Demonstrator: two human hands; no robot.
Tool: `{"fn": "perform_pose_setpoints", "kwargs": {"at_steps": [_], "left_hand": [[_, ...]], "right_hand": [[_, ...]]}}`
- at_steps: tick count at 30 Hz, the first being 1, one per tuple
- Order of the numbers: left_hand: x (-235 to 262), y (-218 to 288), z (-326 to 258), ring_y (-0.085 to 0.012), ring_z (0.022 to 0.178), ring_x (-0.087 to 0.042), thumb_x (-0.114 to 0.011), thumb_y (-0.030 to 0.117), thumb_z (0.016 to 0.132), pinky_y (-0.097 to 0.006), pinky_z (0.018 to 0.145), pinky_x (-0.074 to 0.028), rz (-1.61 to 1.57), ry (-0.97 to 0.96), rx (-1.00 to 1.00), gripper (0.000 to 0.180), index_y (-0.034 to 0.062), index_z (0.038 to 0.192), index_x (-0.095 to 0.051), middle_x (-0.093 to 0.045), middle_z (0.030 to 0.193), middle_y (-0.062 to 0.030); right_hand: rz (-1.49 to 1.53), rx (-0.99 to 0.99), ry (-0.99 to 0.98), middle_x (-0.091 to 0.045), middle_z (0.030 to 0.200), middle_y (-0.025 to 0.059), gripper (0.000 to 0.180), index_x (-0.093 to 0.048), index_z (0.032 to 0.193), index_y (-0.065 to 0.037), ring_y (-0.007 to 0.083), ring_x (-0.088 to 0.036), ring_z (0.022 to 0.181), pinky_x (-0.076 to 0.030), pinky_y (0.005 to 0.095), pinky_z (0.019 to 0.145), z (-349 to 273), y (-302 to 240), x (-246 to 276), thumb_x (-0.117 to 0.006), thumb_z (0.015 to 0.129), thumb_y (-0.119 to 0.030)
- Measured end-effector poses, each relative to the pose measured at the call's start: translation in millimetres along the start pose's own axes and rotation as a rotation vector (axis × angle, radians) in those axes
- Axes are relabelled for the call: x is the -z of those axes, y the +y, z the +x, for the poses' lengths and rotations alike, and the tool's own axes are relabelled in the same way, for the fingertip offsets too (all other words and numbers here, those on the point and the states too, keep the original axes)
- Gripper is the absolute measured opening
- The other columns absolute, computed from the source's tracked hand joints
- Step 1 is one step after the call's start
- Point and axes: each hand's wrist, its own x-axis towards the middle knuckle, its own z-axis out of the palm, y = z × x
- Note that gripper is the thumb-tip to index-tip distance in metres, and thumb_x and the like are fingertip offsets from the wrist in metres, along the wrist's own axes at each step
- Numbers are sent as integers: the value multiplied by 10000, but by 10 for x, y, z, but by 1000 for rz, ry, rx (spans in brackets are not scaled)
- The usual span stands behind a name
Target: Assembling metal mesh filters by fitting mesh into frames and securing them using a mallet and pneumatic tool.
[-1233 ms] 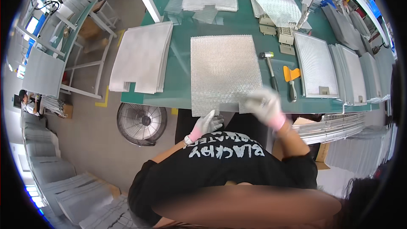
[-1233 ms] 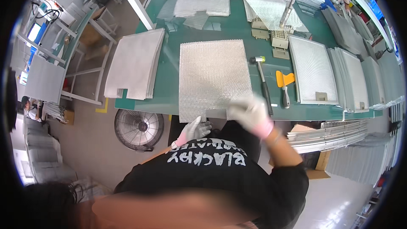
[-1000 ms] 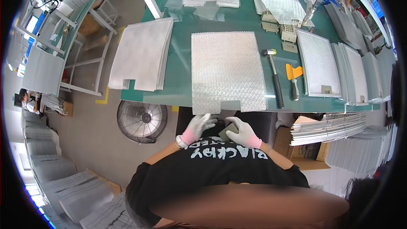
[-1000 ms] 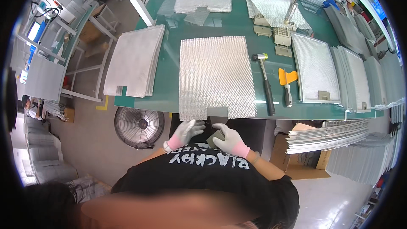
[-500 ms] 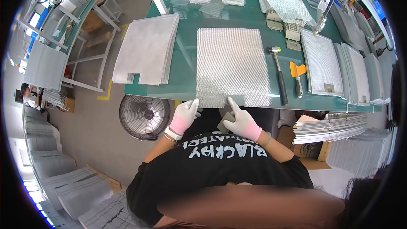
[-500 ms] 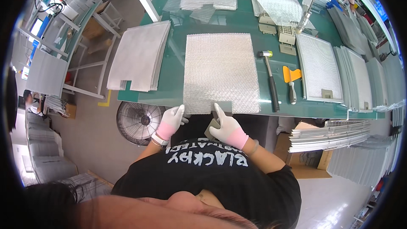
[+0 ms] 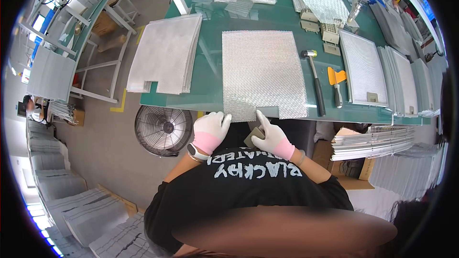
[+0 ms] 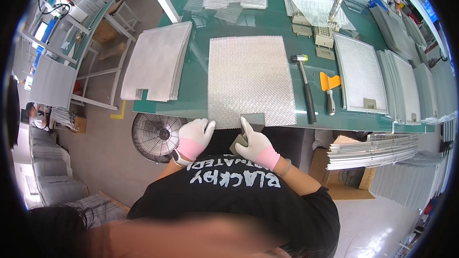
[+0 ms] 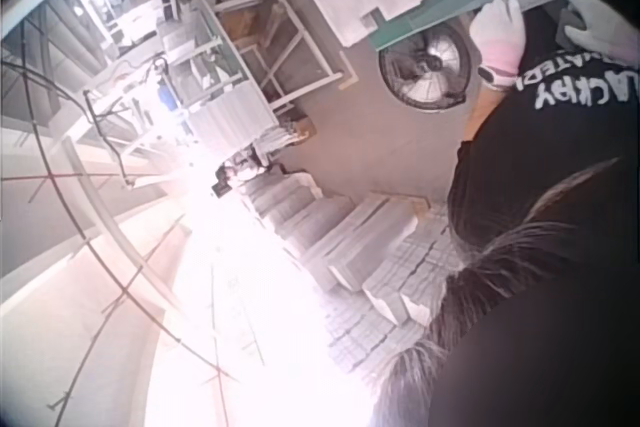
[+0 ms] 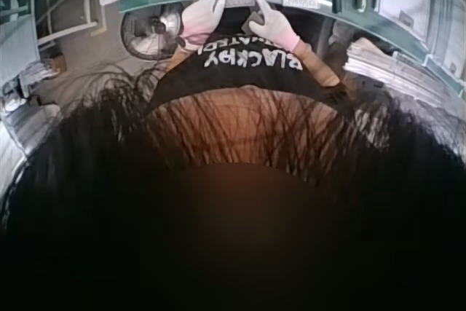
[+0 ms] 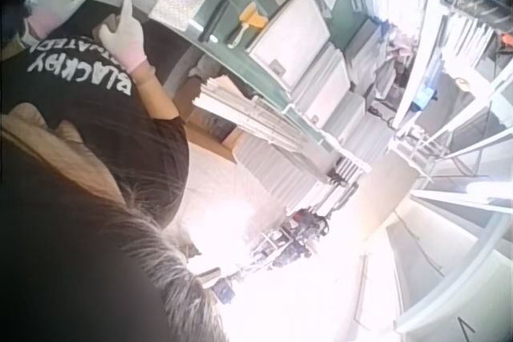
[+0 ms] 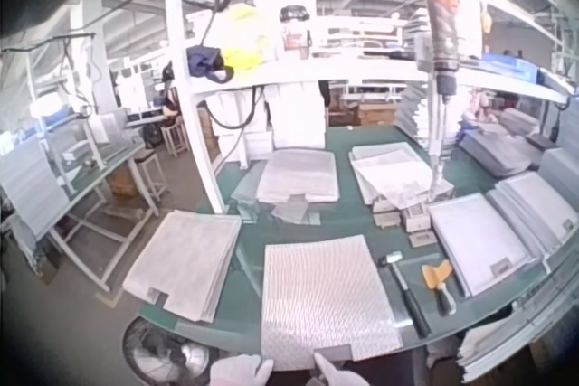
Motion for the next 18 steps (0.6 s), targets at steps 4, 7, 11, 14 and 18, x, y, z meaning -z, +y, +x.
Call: {"fn": "perform_pose_setpoints", "kwargs": {"at_steps": [4,7,11,14,18], "left_hand": [[49,33,-31,-321,590,-604,-563,359,914,-431,560,-473,10,23,-24,386,61,670,-573,-590,650,-128],[89,68,-51,-323,589,-604,-566,356,914,-435,559,-470,-25,6,-12,384,58,671,-573,-586,644,-127],[23,47,-85,-296,562,-571,-583,294,915,-396,549,-457,-334,-80,128,331,33,713,-581,-587,647,-128],[-50,65,-114,-247,544,-541,-591,253,919,-358,557,-452,-759,-204,390,281,14,772,-601,-579,639,-103],[-202,-61,-149,-158,569,-529,-583,228,934,-296,595,-458,-1006,-327,517,257,-4,825,-611,-580,710,-59]], "right_hand": [[-27,-10,2,-652,810,180,819,-238,1460,44,348,-649,730,-517,415,680,-25,10,14,-642,803,-232],[-6,35,32,-647,787,153,802,-255,1457,35,325,-650,703,-517,401,661,-59,39,10,-645,805,-223],[-18,48,49,-640,769,142,787,-263,1454,36,313,-648,694,-515,391,655,-86,59,-6,-642,811,-210],[-11,44,54,-637,764,143,773,-275,1451,35,314,-646,695,-513,391,655,-85,81,-17,-638,812,-205],[-10,12,41,-635,762,147,748,-302,1441,33,319,-640,701,-508,396,663,-88,61,8,-633,811,-197]]}}
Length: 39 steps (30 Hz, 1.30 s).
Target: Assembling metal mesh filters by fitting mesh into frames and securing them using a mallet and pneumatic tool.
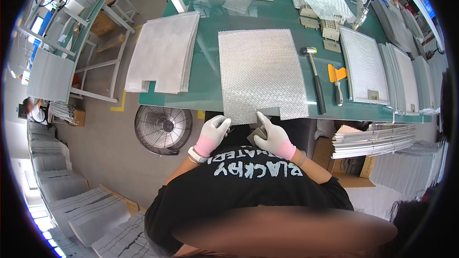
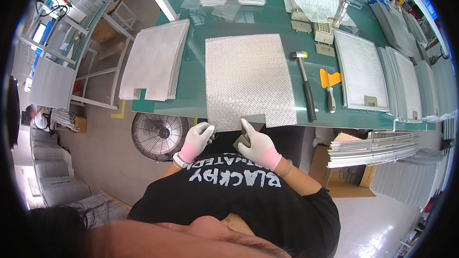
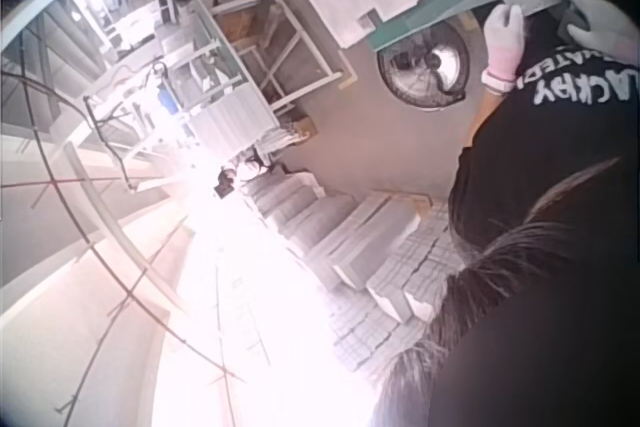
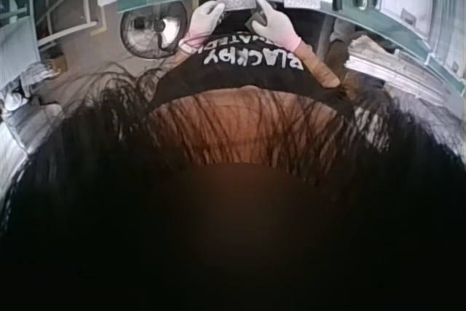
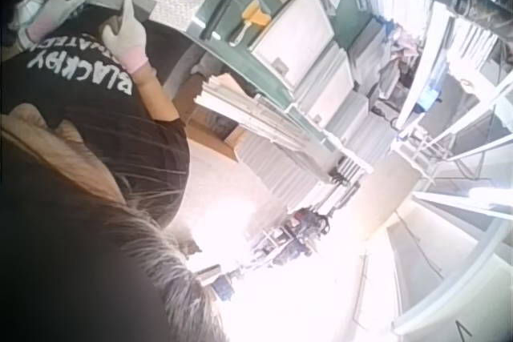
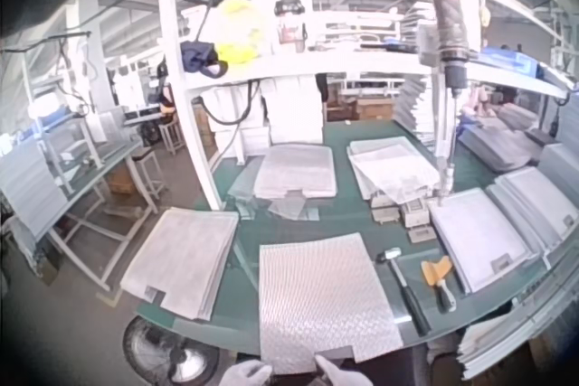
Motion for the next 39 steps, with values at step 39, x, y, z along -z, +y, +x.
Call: {"fn": "perform_pose_setpoints", "kwargs": {"at_steps": [39], "left_hand": [[66,-690,-37,-173,906,-656,-488,372,1009,-278,740,-520,-197,-385,172,416,-5,1149,-593,-665,1074,-97]], "right_hand": [[430,-81,28,-671,1006,93,407,-571,1192,19,176,-648,823,-524,291,777,-300,633,-52,-689,836,-137]]}}
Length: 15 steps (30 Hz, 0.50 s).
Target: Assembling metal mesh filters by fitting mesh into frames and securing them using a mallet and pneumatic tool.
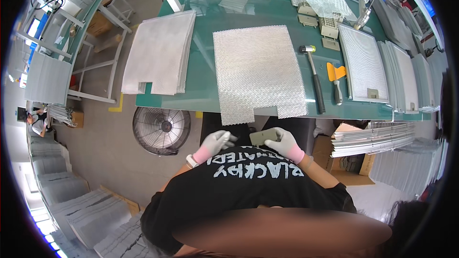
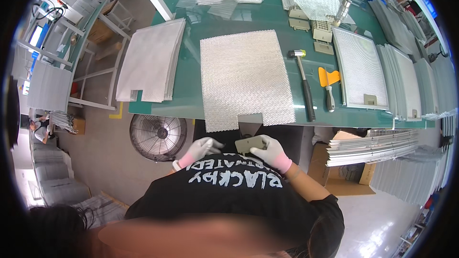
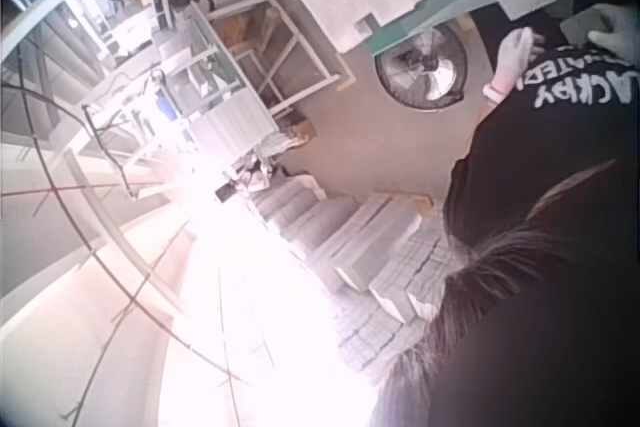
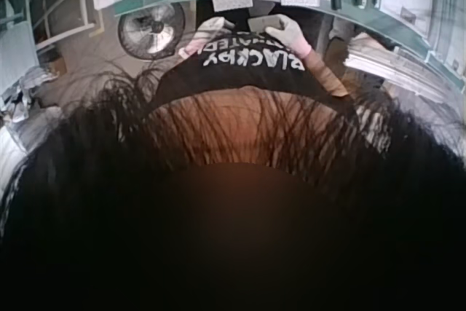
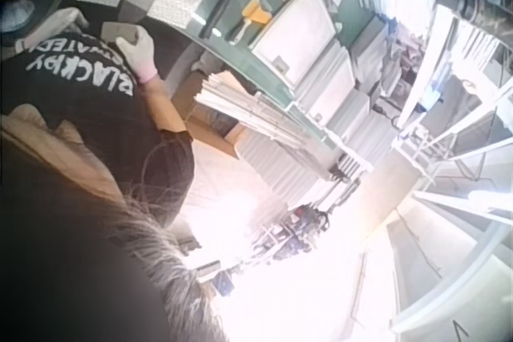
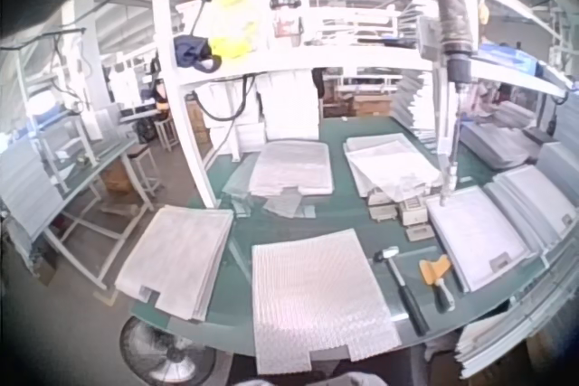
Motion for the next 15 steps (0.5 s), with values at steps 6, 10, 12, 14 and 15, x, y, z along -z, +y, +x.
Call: {"fn": "perform_pose_setpoints", "kwargs": {"at_steps": [6,10,12,14,15], "left_hand": [[-699,201,460,-326,1187,-547,-530,386,989,-439,1012,-449,-618,39,-115,570,-115,1250,-454,-543,1260,-259],[-732,196,587,-322,1093,-596,-568,255,983,-453,964,-491,-723,138,-131,430,-146,1133,-525,-591,1155,-253],[-669,72,650,-308,1049,-616,-581,240,976,-443,931,-512,-560,180,-174,402,-142,1093,-547,-607,1120,-244],[-622,-96,712,-294,1006,-636,-595,226,969,-433,898,-534,-397,224,-214,375,-139,1053,-569,-623,1085,-236],[-609,-181,741,-284,967,-650,-609,214,960,-422,875,-549,-259,295,-222,344,-124,1026,-591,-638,1051,-217]], "right_hand": [[959,-307,-5,-617,964,27,285,-546,1184,-51,90,-555,736,-476,230,644,135,297,-85,-616,943,-185],[979,-252,-1,-594,936,32,286,-522,1199,-69,95,-525,710,-438,239,599,175,317,-98,-581,968,-226],[894,-223,4,-589,916,38,278,-519,1194,-58,100,-501,672,-406,238,571,188,307,-113,-570,974,-221],[837,-216,19,-592,897,42,264,-535,1165,-42,99,-498,658,-407,238,567,214,289,-137,-567,977,-225],[780,-207,34,-596,878,47,255,-550,1135,-26,98,-495,645,-409,238,563,224,283,-144,-564,980,-228]]}}
